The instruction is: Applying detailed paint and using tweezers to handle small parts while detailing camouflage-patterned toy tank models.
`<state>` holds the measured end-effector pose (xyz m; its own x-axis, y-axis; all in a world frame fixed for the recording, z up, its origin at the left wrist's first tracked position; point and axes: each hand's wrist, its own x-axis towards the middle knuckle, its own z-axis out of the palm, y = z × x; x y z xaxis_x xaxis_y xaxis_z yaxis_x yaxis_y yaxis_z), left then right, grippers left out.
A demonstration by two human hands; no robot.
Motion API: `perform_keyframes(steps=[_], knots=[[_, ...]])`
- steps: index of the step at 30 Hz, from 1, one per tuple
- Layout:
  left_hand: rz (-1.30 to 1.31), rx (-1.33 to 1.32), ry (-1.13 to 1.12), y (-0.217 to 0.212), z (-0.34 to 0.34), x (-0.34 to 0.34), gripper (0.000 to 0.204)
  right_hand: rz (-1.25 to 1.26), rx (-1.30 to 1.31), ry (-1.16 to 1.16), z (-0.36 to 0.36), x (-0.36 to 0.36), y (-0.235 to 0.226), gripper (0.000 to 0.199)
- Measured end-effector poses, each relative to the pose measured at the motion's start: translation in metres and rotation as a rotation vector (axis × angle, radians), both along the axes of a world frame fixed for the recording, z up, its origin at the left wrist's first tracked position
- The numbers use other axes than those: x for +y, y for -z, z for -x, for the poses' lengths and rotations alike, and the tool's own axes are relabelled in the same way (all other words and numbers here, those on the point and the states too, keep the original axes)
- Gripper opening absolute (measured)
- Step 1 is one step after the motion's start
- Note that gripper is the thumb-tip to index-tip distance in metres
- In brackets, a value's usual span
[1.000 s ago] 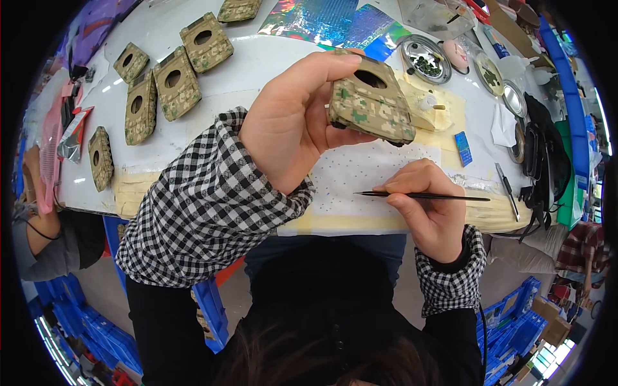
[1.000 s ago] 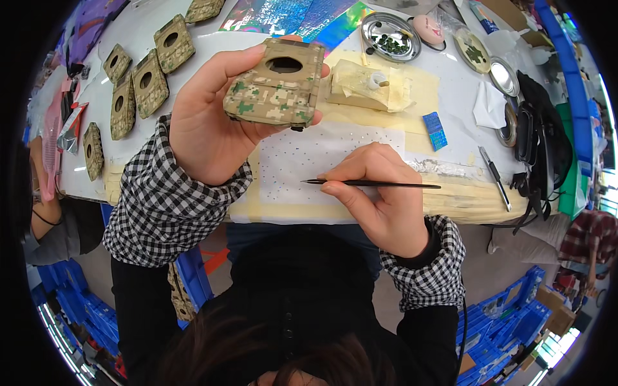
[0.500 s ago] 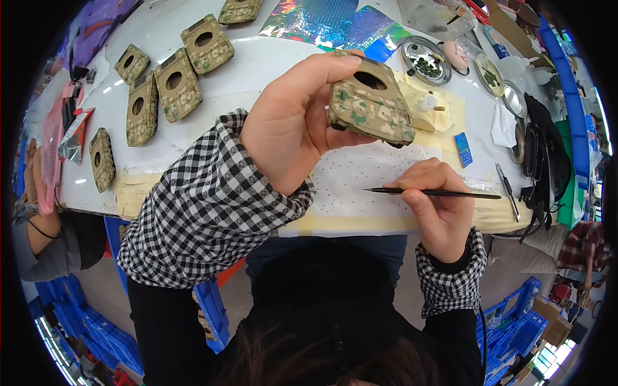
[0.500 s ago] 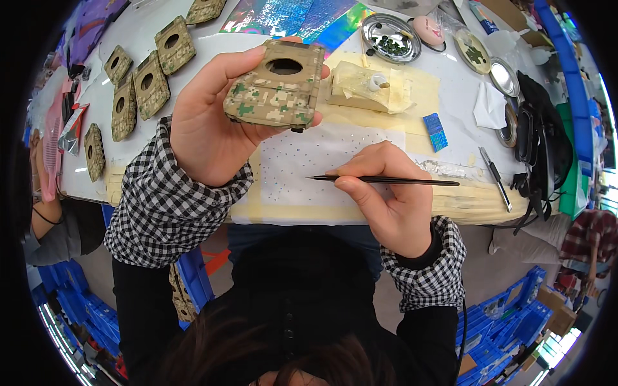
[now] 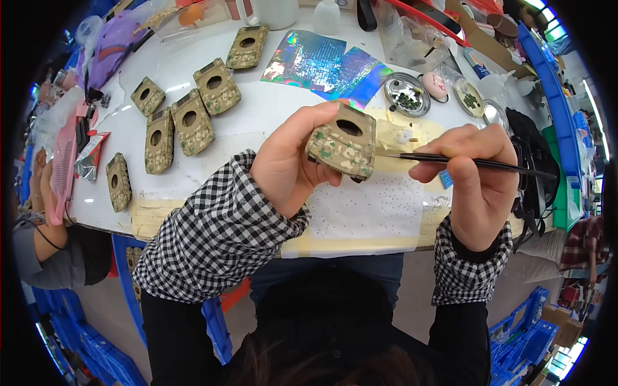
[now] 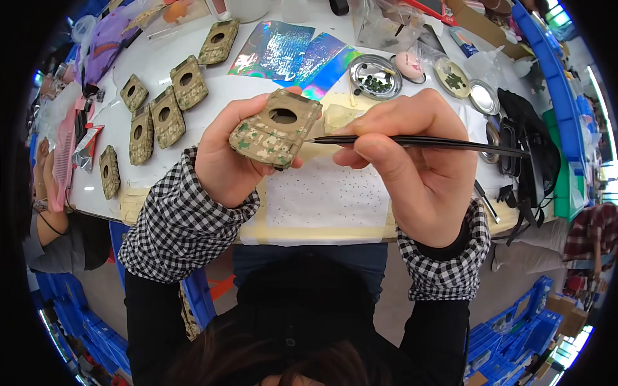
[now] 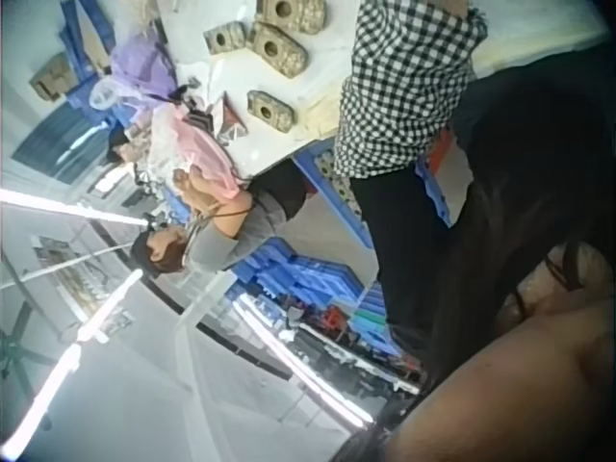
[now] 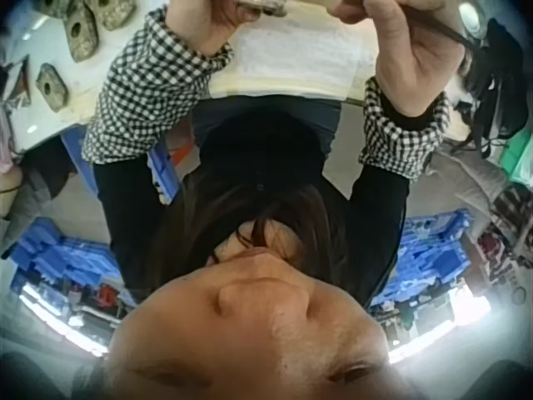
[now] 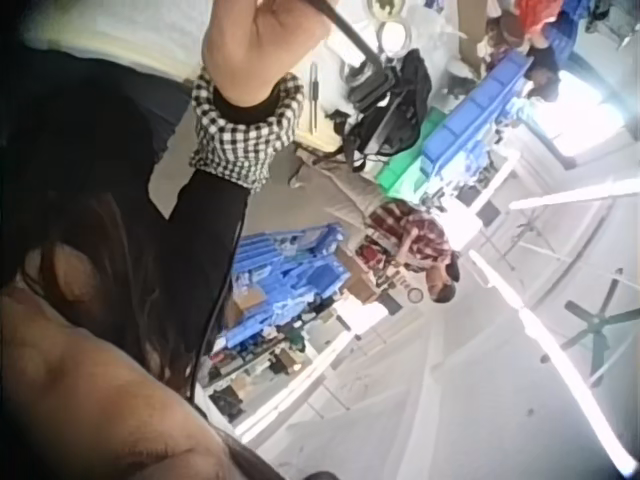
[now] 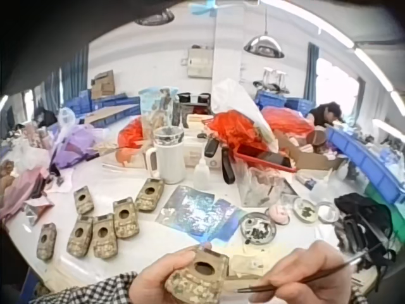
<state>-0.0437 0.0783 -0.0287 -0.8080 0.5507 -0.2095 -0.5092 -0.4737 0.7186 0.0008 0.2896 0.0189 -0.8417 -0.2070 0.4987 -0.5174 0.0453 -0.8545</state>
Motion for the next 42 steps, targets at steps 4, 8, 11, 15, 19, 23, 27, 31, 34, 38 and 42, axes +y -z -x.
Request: perform_keyframes(steps=[4, 8, 11, 15, 19, 23, 27, 31, 34, 38, 42], knots=[[-0.041, -0.123, -0.091, -0.009, -0.005, 0.008, 0.032, 0.134, -0.059, -0.14, 0.01, -0.011, 0.001, 0.008], [-0.048, -0.122, -0.057, -0.006, -0.005, 0.007, 0.034, 0.104, -0.046, -0.188, 0.014, -0.012, 0.007, 0.009], [-0.011, -0.086, 0.001, -0.003, -0.003, 0.002, 0.045, 0.09, -0.043, -0.194, 0.014, -0.012, 0.009, 0.009], [-0.014, -0.087, 0.012, -0.002, -0.003, 0.002, 0.044, 0.099, -0.032, -0.188, 0.014, -0.014, 0.011, 0.009], [-0.021, -0.092, 0.017, -0.002, -0.003, 0.002, 0.044, 0.079, -0.021, -0.185, 0.014, -0.013, 0.01, 0.008], [-0.004, -0.104, 0.012, -0.003, -0.003, 0.002, 0.044, 0.071, -0.036, -0.177, 0.013, -0.013, 0.01, 0.008], [-0.011, -0.131, -0.055, -0.008, -0.005, 0.008, 0.038, 0.06, -0.045, -0.15, 0.013, -0.014, 0.01, 0.008], [-0.003, -0.099, 0.007, -0.003, -0.003, 0.003, 0.043, 0.033, -0.033, -0.139, 0.013, -0.012, 0.01, 0.008], [-0.032, -0.152, -0.084, -0.01, -0.006, 0.01, 0.035, 0.03, -0.038, -0.112, 0.012, -0.012, 0.011, 0.009], [-0.044, -0.15, -0.082, -0.009, -0.006, 0.01, 0.035, 0.005, -0.045, -0.091, 0.011, -0.013, 0.01, 0.009], [-0.043, -0.159, -0.085, -0.01, -0.005, 0.01, 0.034, 0.039, -0.056, -0.085, 0.011, -0.014, 0.011, 0.009]])
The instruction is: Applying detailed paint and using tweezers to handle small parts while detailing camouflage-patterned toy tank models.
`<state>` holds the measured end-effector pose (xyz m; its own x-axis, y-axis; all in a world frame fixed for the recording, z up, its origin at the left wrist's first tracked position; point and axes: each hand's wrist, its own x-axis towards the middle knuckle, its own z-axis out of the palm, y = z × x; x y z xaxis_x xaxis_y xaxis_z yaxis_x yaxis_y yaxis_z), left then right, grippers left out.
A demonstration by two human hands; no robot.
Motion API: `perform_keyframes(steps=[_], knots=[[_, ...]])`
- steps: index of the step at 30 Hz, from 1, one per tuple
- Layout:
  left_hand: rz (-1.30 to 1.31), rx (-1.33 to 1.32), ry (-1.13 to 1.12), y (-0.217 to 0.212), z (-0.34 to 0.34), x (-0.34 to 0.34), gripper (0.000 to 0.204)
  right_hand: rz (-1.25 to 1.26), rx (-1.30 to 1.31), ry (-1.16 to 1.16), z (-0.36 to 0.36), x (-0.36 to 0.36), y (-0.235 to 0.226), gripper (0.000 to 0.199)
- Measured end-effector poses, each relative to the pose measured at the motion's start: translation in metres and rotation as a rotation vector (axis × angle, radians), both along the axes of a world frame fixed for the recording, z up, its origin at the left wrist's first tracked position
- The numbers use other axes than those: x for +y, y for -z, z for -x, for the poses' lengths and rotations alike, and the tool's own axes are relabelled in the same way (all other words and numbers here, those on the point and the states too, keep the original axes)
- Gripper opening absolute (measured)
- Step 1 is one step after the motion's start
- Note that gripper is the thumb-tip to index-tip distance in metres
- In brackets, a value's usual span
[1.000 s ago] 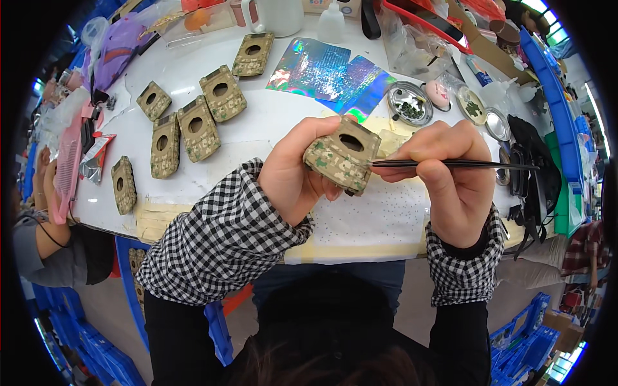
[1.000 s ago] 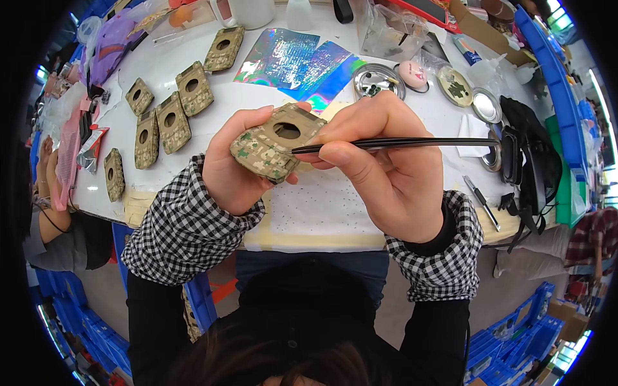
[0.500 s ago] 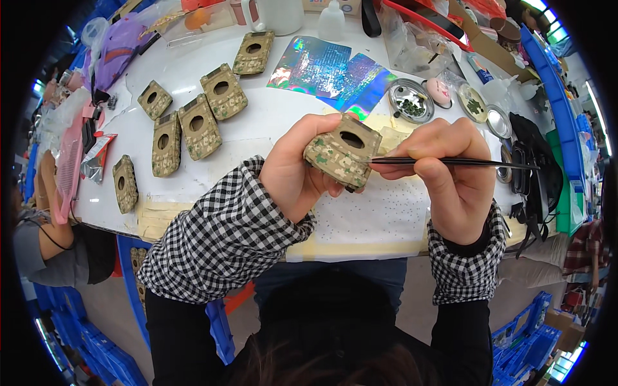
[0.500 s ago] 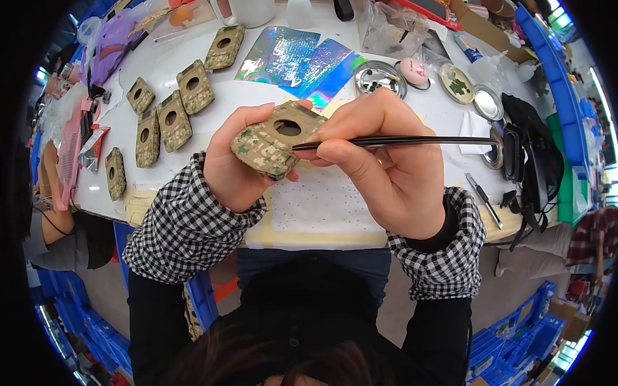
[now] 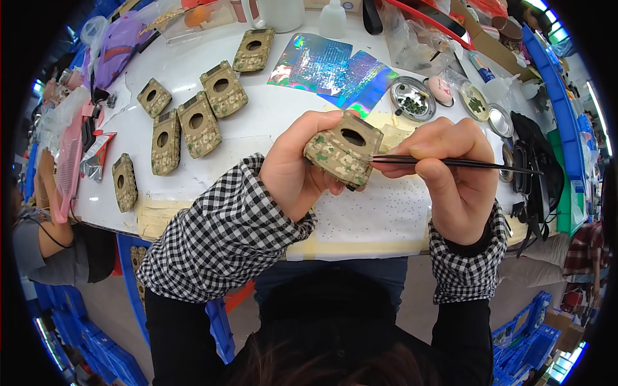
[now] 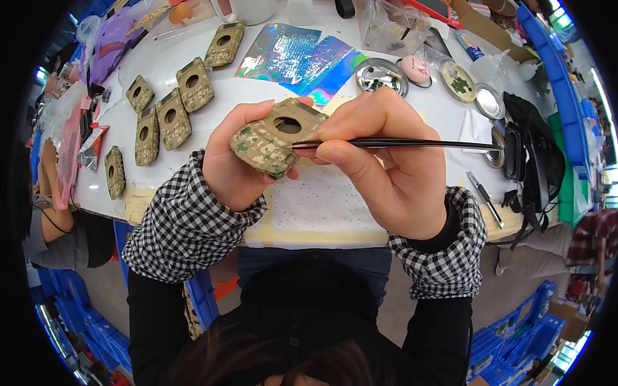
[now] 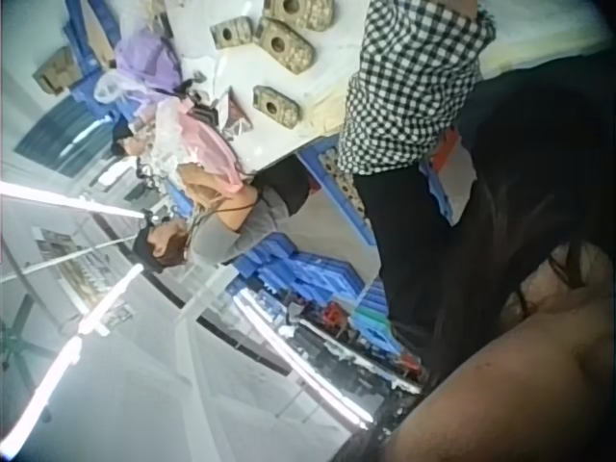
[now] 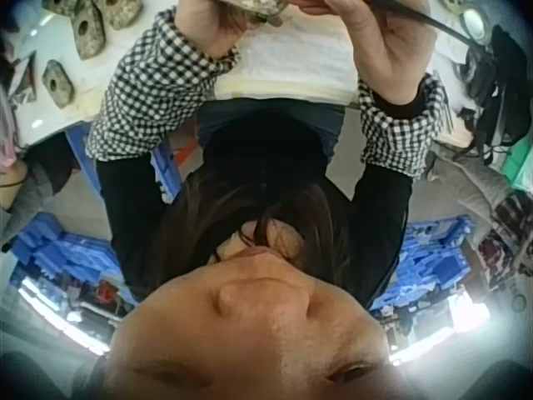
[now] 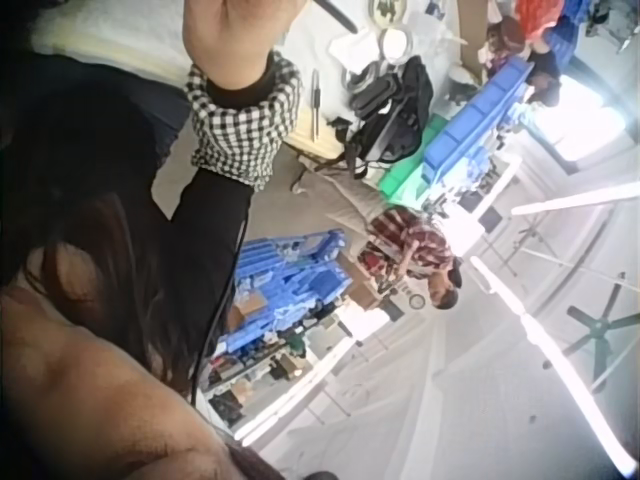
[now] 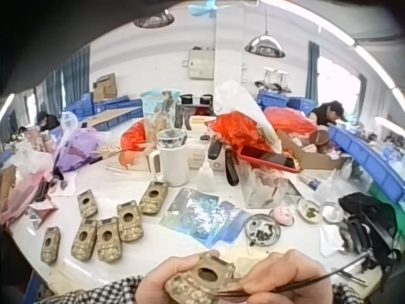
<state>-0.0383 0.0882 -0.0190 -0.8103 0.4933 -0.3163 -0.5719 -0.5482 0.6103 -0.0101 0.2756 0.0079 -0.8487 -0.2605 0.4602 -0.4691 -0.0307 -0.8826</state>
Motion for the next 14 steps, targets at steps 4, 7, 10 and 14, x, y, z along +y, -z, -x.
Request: perform_keyframes(steps=[4, 7, 10, 14], knots=[[-0.003, -0.004, -0.008, -0.0001, -0.0002, 0.0003, 0.034, 0.01, 0.0, 0.0, 0.0001, -0.0002, 0.0001, 0.009], [0.026, 0.062, 0.104, 0.0071, 0.0033, -0.0074, 0.045, 0.001, 0.008, 0.001, 0.0001, 0.0006, -0.0003, 0.009], [0.032, 0.072, 0.102, 0.0082, 0.0033, -0.0081, 0.045, 0.002, 0.012, -0.013, 0.0011, 0.0006, 0.0003, 0.01], [0.046, 0.066, 0.101, 0.0075, 0.0031, -0.0079, 0.045, -0.019, 0.013, -0.026, 0.0014, 0.002, 0.0001, 0.01]])
